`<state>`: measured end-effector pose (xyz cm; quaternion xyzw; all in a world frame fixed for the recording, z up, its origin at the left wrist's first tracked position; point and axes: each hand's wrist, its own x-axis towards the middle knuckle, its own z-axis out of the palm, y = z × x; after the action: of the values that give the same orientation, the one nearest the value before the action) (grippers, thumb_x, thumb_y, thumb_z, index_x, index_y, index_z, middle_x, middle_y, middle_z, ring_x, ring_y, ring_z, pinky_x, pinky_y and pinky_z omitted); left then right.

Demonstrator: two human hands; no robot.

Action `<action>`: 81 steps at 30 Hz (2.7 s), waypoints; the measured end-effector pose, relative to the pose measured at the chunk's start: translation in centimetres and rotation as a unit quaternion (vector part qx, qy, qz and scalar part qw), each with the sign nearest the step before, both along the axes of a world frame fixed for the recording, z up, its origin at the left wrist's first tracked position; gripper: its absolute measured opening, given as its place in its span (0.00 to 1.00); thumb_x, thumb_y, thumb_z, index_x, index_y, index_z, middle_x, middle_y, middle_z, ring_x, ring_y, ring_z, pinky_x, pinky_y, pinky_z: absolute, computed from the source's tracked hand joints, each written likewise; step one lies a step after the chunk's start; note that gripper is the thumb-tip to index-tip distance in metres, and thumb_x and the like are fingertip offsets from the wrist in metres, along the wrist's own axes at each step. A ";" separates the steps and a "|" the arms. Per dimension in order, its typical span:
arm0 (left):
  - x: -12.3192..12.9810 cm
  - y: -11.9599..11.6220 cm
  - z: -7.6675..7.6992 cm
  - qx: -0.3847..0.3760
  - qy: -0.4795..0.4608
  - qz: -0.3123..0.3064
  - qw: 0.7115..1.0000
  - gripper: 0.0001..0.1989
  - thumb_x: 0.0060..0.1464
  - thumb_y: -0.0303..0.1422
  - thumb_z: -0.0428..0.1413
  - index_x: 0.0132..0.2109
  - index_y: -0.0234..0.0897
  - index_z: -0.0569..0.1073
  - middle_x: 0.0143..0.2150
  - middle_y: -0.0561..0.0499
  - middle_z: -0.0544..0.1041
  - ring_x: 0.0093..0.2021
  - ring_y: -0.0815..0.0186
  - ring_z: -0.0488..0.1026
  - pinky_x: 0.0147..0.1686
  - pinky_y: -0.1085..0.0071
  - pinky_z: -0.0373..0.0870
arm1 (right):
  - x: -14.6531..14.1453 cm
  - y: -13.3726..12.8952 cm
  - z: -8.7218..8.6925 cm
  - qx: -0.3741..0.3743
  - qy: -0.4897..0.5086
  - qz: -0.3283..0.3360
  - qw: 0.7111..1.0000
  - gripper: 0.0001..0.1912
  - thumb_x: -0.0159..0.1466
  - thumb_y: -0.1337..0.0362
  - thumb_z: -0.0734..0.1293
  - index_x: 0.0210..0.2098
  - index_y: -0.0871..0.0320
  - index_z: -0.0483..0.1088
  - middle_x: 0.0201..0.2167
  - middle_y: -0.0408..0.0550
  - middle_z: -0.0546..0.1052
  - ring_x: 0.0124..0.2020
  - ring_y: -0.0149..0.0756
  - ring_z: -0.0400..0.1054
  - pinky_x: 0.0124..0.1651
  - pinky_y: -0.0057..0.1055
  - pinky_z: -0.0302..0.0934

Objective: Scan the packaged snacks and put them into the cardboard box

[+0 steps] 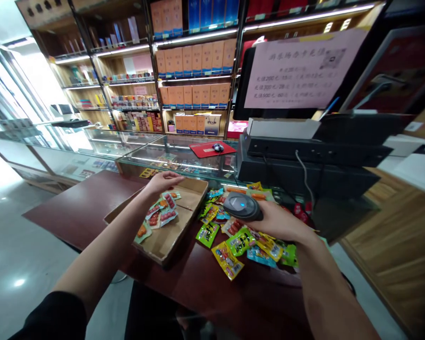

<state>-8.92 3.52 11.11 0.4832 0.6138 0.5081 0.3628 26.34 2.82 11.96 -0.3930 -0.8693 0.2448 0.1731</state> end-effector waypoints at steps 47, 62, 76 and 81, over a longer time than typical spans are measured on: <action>15.1 5.2 -6.5 -0.025 0.330 -0.306 0.893 0.10 0.43 0.38 0.62 0.24 0.36 0.74 0.22 0.52 0.75 0.26 0.67 0.70 0.28 0.73 0.63 | 3.8 1.2 0.2 0.020 -0.008 -0.081 0.996 0.22 0.54 0.58 0.71 0.48 0.53 0.75 0.44 0.47 0.81 0.45 0.47 0.75 0.42 0.36 0.68; 14.7 6.0 -8.1 0.067 0.265 -0.285 0.919 0.10 0.44 0.27 0.60 0.37 0.35 0.72 0.37 0.49 0.77 0.38 0.64 0.74 0.38 0.72 0.70 | 3.8 1.0 0.5 0.011 0.016 -0.079 0.997 0.21 0.54 0.58 0.71 0.47 0.55 0.75 0.44 0.48 0.81 0.46 0.48 0.74 0.45 0.38 0.68; 12.8 5.0 -5.9 -0.003 0.509 -0.356 0.784 0.21 0.32 0.46 0.68 0.36 0.42 0.80 0.35 0.47 0.78 0.45 0.54 0.69 0.43 0.68 0.64 | 3.8 1.3 -0.1 0.011 -0.010 -0.085 0.996 0.22 0.53 0.58 0.72 0.47 0.53 0.76 0.45 0.46 0.80 0.45 0.49 0.75 0.44 0.38 0.69; 14.4 4.0 -6.0 0.034 0.542 -0.427 0.723 0.17 0.39 0.42 0.66 0.39 0.44 0.79 0.37 0.49 0.79 0.44 0.57 0.72 0.44 0.68 0.63 | 3.8 1.3 -0.2 0.011 -0.010 -0.077 0.997 0.22 0.54 0.57 0.71 0.48 0.54 0.75 0.45 0.47 0.80 0.45 0.48 0.74 0.47 0.40 0.68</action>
<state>5.52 7.47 5.06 0.8990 0.4173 -0.0286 0.1300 30.13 4.14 11.71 -0.4595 -0.8405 0.2172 0.1876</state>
